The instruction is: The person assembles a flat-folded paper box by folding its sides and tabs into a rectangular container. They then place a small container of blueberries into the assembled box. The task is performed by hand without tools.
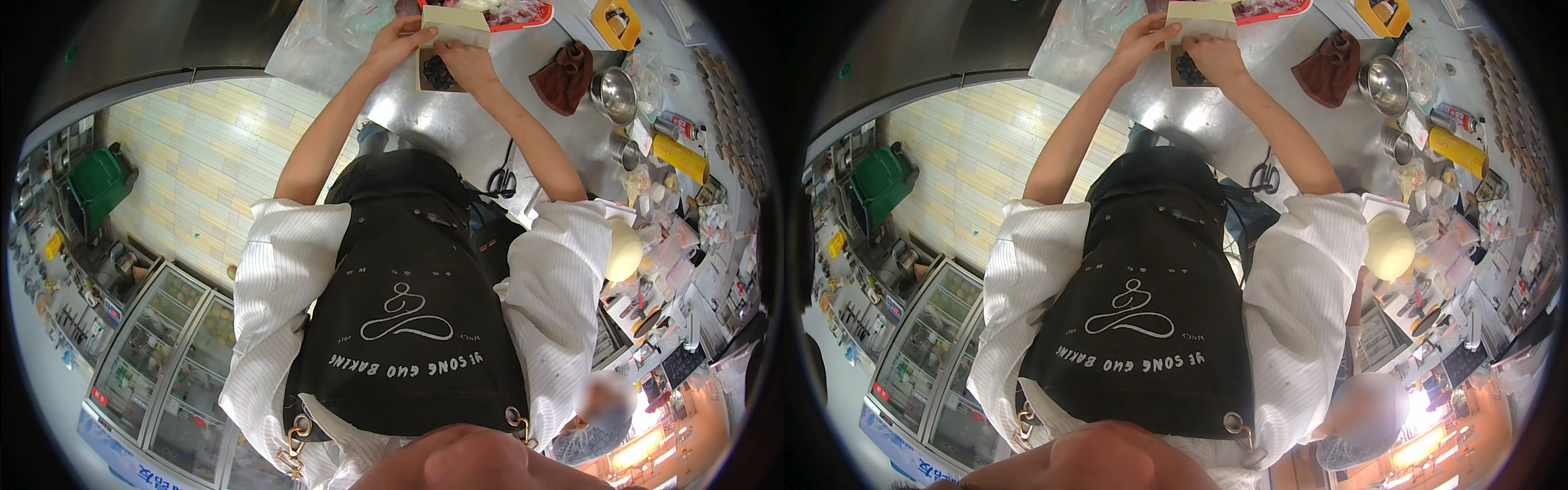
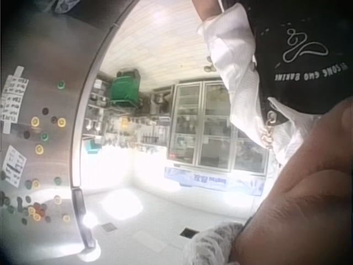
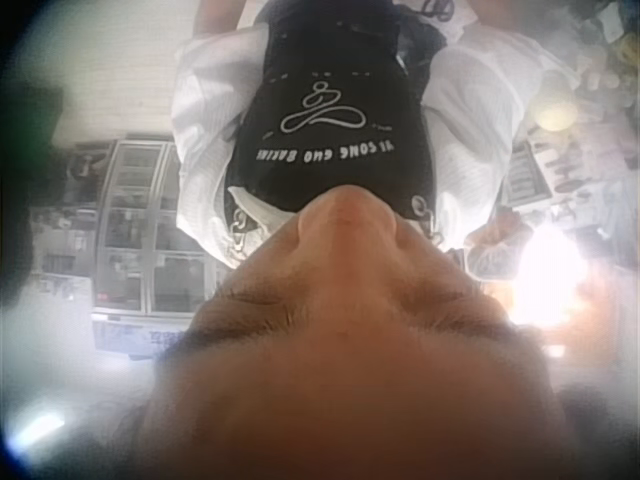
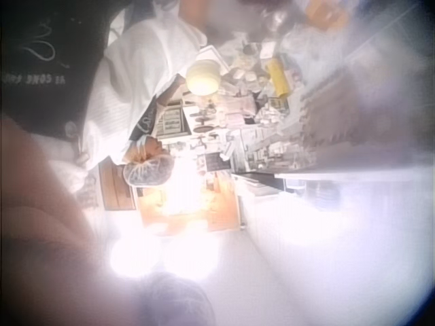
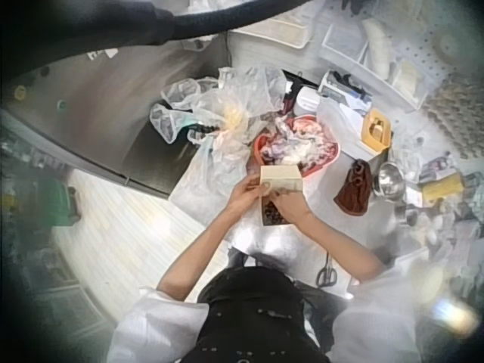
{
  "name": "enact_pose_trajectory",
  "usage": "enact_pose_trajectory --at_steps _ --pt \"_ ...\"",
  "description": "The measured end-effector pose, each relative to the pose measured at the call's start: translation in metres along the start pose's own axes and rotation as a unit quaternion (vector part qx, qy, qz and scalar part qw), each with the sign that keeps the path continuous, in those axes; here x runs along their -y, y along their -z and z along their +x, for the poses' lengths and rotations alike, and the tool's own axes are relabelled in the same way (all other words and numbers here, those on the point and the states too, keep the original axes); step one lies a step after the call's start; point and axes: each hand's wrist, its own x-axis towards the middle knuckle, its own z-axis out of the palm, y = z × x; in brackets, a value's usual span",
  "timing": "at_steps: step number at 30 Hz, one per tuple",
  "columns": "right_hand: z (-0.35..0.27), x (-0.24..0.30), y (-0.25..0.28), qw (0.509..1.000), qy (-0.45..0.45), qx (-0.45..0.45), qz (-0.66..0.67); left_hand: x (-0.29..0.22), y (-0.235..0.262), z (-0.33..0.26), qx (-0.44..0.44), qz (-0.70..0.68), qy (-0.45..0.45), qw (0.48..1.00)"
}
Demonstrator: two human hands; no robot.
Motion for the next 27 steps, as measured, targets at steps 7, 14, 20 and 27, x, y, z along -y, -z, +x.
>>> enact_pose_trajectory --at_steps 7,14,20,27 --pt "-0.025 -0.004 0.020 0.979 -0.144 0.089 0.110 0.010 0.003 0.007 -0.011 -0.012 -0.017 1.000" --pt "-0.037 0.003 0.032 0.967 -0.169 0.131 0.140 0.013 0.005 0.007 -0.006 0.010 0.014 1.000" --pt "-0.037 0.007 0.010 0.985 -0.110 0.095 0.090 0.012 0.003 0.006 -0.017 0.007 -0.003 1.000" --pt "-0.027 0.009 0.008 0.992 -0.069 0.081 0.062 0.012 0.003 0.007 -0.012 0.004 0.001 1.000"
